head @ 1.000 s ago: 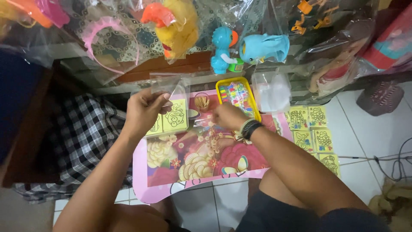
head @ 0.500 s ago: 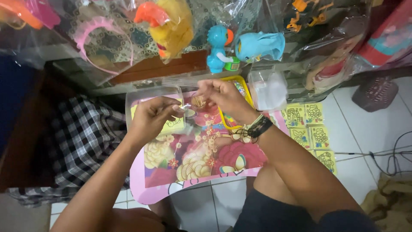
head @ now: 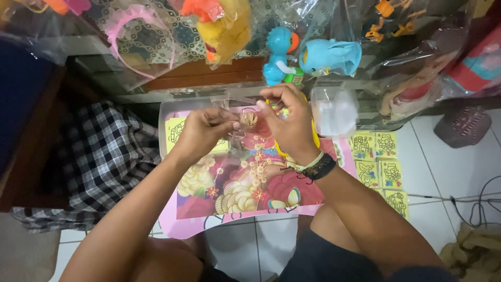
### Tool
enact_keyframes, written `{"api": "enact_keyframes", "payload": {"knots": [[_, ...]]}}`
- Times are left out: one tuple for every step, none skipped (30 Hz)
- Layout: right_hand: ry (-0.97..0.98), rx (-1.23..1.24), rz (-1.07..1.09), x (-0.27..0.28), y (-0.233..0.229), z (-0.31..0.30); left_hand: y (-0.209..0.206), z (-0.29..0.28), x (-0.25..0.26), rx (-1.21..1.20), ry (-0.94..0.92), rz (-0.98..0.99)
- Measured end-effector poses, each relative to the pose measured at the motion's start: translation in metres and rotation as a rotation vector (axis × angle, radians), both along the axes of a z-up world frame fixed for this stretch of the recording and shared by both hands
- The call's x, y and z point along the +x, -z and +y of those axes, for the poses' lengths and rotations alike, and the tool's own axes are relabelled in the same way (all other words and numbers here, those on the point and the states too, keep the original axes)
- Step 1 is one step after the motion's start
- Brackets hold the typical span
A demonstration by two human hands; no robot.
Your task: The person places small printed cards and colorful plastic toys into clear plastic bags by hand.
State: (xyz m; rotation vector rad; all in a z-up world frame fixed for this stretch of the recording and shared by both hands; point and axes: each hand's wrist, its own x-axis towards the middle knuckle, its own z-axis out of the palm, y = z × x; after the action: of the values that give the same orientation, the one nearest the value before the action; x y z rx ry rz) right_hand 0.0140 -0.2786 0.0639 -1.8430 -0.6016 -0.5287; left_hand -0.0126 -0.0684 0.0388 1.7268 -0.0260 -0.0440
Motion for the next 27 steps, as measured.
{"api": "enact_keyframes", "payload": {"knots": [[-0.004, -0.002, 0.0, -0.004, -0.004, 0.001, -0.001, 0.0, 0.001, -0.002, -0.004, 0.0], [-0.041, -0.066, -0.035, -0.008, -0.007, 0.003, -0.002, 0.0, 0.001, 0.015, -0.017, -0.009], [-0.078, -0.13, -0.071, -0.011, -0.011, 0.004, -0.003, 0.0, 0.001, 0.031, -0.031, -0.017], [-0.08, -0.131, -0.068, -0.012, -0.006, 0.007, -0.001, 0.001, 0.002, 0.03, -0.032, -0.014], [-0.107, -0.196, -0.049, -0.012, -0.002, 0.009, 0.002, 0.002, 0.003, 0.054, -0.028, -0.017], [-0.133, -0.262, -0.029, -0.013, 0.002, 0.011, 0.005, 0.003, 0.004, 0.077, -0.021, -0.02], [-0.133, -0.263, -0.025, -0.008, 0.009, 0.011, 0.005, 0.003, 0.005, 0.075, -0.021, -0.016], [-0.146, -0.269, -0.017, -0.005, 0.017, 0.01, 0.005, 0.003, 0.005, 0.17, -0.008, -0.044], [-0.159, -0.275, -0.009, -0.001, 0.025, 0.011, 0.006, 0.003, 0.005, 0.265, 0.005, -0.072], [-0.167, -0.286, -0.001, -0.001, 0.025, 0.01, 0.001, 0.001, 0.003, 0.254, -0.002, -0.063], [-0.176, -0.275, 0.02, -0.002, 0.025, 0.011, -0.004, 0.001, 0.001, 0.327, 0.025, -0.114], [-0.188, -0.267, 0.038, -0.001, 0.024, 0.013, -0.009, 0.002, -0.001, 0.399, 0.046, -0.167], [-0.202, -0.279, 0.043, -0.002, 0.024, 0.013, -0.007, 0.003, -0.001, 0.387, 0.033, -0.159], [-0.189, -0.286, 0.044, -0.003, 0.023, 0.013, -0.005, 0.005, -0.001, 0.408, 0.076, -0.189], [-0.175, -0.293, 0.044, -0.005, 0.021, 0.014, -0.003, 0.008, -0.002, 0.428, 0.118, -0.219], [-0.188, -0.305, 0.046, -0.004, 0.022, 0.014, -0.004, 0.013, 0.0, 0.418, 0.105, -0.214], [-0.171, -0.255, 0.042, -0.003, 0.023, 0.015, -0.005, 0.018, 0.002, 0.445, 0.079, -0.254], [-0.154, -0.205, 0.034, -0.001, 0.022, 0.016, -0.007, 0.024, 0.004, 0.474, 0.052, -0.298], [-0.167, -0.216, 0.032, 0.0, 0.022, 0.015, -0.006, 0.033, 0.006, 0.466, 0.037, -0.296], [-0.146, -0.216, 0.024, 0.001, 0.022, 0.015, -0.006, 0.043, 0.007, 0.47, -0.088, -0.256], [-0.125, -0.217, 0.016, 0.003, 0.022, 0.015, -0.006, 0.054, 0.009, 0.471, -0.213, -0.214], [-0.141, -0.225, 0.009, 0.006, 0.022, 0.02, -0.007, 0.068, 0.006, 0.465, -0.232, -0.214], [-0.221, -0.345, 0.045, 0.009, 0.023, 0.025, -0.009, 0.082, 0.002, 0.363, -0.256, -0.339], [-0.299, -0.463, 0.081, 0.012, 0.024, 0.031, -0.01, 0.096, -0.001, 0.263, -0.278, -0.463], [-0.314, -0.47, 0.074, 0.023, 0.037, 0.039, -0.012, 0.104, -0.005, 0.261, -0.295, -0.464], [-0.329, -0.614, 0.107, 0.033, 0.052, 0.046, -0.014, 0.111, -0.009, 0.294, -0.342, -0.511], [-0.343, -0.758, 0.138, 0.043, 0.067, 0.052, -0.016, 0.118, -0.012, 0.327, -0.388, -0.558]]}}
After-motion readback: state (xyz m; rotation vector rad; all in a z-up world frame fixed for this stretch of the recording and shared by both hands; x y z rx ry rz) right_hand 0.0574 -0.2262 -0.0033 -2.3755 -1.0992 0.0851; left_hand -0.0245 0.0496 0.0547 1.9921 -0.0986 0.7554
